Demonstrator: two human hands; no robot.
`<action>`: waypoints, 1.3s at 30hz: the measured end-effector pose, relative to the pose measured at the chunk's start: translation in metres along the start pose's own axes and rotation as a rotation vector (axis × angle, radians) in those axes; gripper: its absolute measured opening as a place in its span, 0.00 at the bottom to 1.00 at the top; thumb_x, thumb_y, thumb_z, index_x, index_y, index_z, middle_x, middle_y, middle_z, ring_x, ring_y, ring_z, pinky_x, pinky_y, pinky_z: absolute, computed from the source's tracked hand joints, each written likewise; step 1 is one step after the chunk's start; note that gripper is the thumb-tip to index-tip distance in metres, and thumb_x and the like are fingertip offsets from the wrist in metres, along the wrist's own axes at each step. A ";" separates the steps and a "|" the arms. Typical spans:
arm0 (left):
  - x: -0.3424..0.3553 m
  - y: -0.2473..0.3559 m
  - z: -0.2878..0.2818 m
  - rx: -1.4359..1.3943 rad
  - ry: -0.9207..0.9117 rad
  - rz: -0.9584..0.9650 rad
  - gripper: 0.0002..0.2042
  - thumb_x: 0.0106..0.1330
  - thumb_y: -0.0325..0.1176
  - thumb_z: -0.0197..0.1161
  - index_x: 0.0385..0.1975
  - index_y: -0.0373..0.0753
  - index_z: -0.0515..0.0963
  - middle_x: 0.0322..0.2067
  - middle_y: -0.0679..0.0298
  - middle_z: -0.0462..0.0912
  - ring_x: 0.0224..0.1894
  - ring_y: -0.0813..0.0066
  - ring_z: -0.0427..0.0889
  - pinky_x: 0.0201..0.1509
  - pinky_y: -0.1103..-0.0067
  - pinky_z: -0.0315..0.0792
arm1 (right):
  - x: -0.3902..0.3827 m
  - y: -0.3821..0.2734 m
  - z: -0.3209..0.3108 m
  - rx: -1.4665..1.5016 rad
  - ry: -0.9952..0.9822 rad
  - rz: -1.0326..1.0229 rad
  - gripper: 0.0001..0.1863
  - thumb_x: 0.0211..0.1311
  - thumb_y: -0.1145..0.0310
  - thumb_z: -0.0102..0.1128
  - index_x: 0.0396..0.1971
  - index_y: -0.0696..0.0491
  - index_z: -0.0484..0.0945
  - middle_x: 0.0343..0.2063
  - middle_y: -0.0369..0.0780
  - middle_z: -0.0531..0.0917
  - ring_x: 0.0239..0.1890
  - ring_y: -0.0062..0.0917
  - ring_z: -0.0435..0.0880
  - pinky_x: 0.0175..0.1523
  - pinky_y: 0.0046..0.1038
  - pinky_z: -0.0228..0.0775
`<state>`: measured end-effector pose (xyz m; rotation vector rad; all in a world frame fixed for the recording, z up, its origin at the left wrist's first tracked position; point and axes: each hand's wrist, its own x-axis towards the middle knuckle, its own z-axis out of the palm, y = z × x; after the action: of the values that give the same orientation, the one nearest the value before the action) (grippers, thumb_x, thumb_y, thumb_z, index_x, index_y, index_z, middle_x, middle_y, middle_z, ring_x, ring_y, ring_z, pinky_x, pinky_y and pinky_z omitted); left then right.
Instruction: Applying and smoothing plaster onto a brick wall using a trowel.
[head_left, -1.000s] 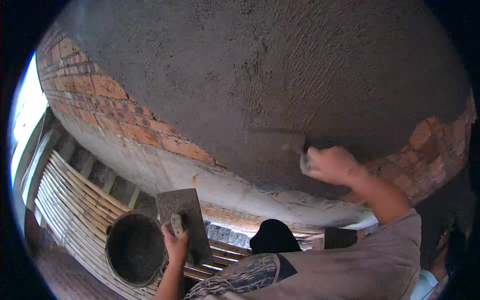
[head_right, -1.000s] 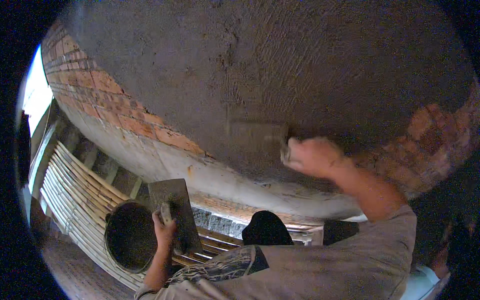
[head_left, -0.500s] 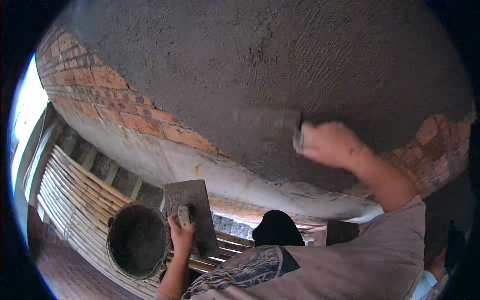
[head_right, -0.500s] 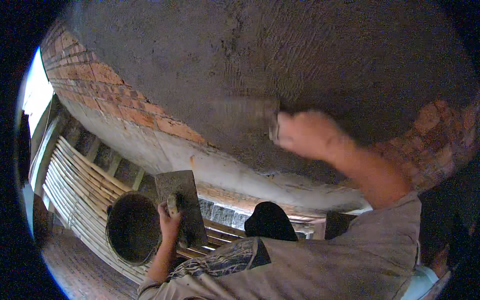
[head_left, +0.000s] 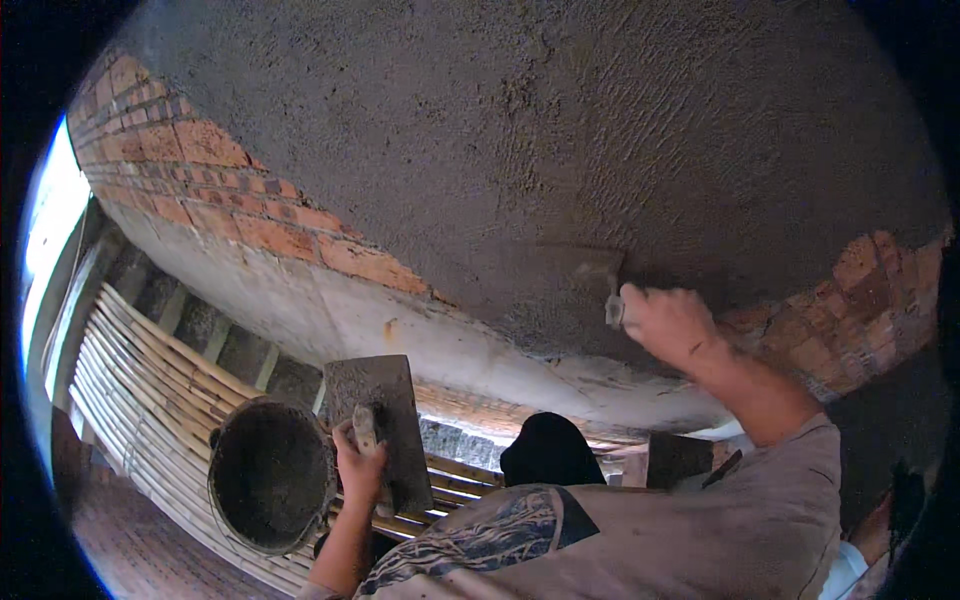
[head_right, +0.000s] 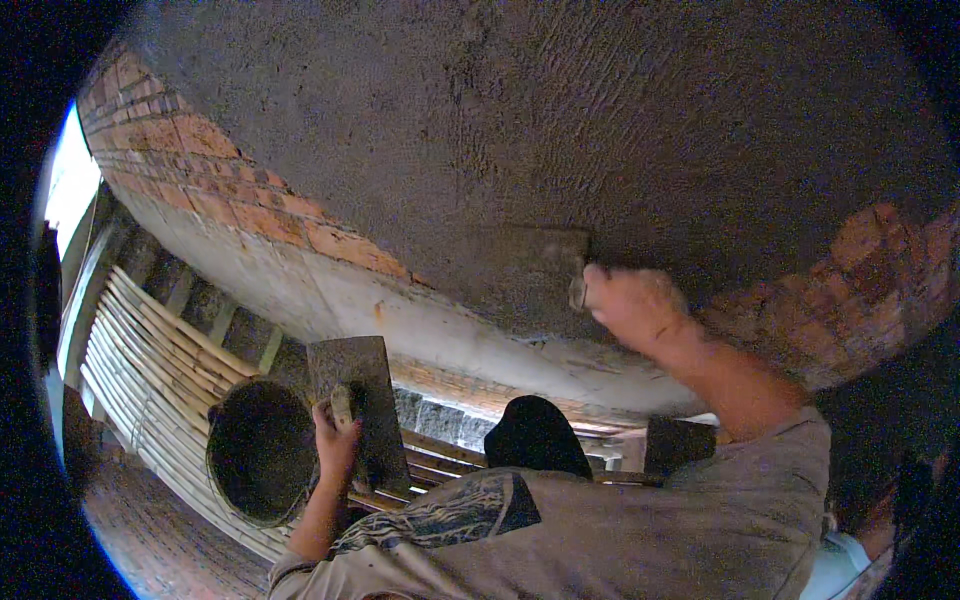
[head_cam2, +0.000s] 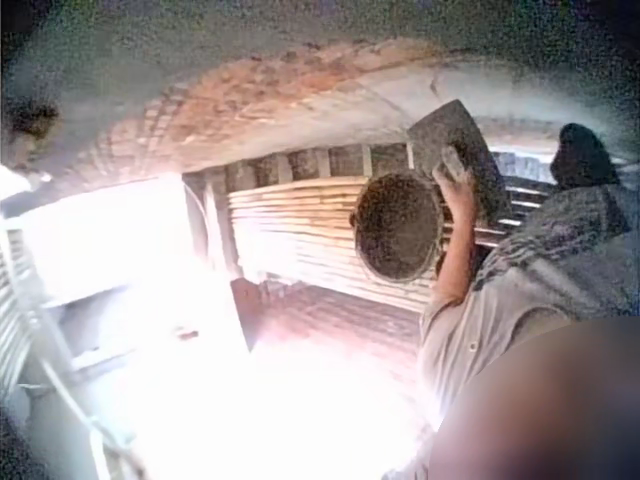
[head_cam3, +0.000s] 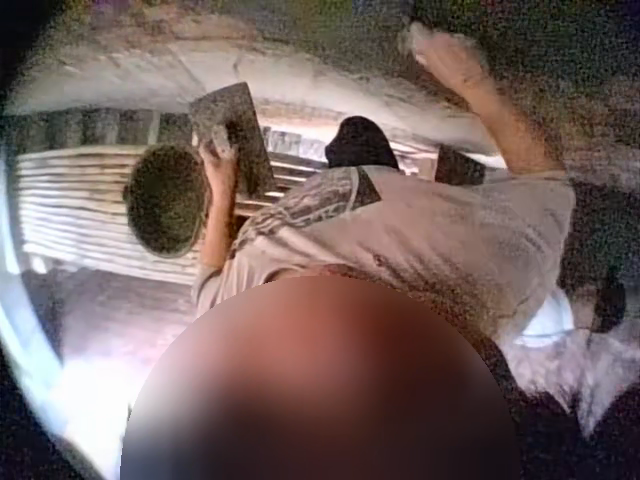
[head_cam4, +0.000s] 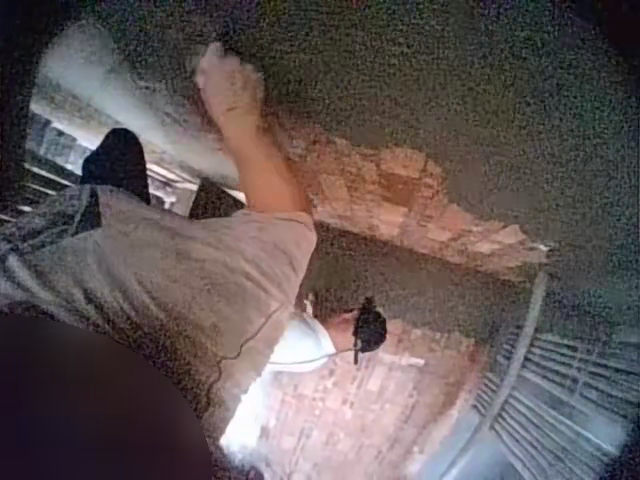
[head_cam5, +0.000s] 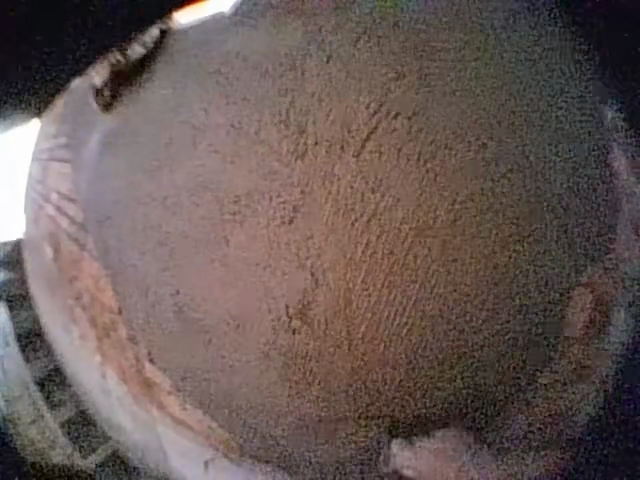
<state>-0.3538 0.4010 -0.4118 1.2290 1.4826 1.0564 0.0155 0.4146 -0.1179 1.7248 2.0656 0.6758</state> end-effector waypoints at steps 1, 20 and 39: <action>0.001 0.000 0.001 -0.008 -0.008 0.018 0.26 0.47 0.23 0.60 0.49 0.38 0.60 0.38 0.52 0.75 0.35 0.63 0.75 0.41 0.74 0.68 | 0.001 0.005 -0.013 0.003 0.009 0.023 0.14 0.48 0.62 0.57 0.30 0.52 0.66 0.17 0.41 0.78 0.16 0.38 0.78 0.21 0.36 0.70; -0.033 0.035 -0.058 -0.041 0.008 0.003 0.27 0.47 0.24 0.61 0.49 0.37 0.59 0.37 0.51 0.75 0.35 0.63 0.75 0.40 0.74 0.68 | 0.029 -0.001 -0.206 0.317 0.282 0.260 0.17 0.54 0.58 0.56 0.36 0.55 0.67 0.25 0.45 0.79 0.24 0.37 0.79 0.28 0.36 0.68; -0.039 0.065 -0.055 -0.032 -0.006 -0.028 0.26 0.46 0.25 0.61 0.47 0.37 0.61 0.35 0.52 0.74 0.33 0.63 0.74 0.39 0.74 0.69 | 0.020 0.007 -0.186 0.329 -0.012 0.163 0.17 0.53 0.57 0.56 0.29 0.56 0.66 0.21 0.48 0.78 0.21 0.44 0.76 0.28 0.39 0.67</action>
<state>-0.3901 0.3679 -0.3321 1.1847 1.4687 1.0530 -0.0865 0.4119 0.0393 2.0883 2.1375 0.3831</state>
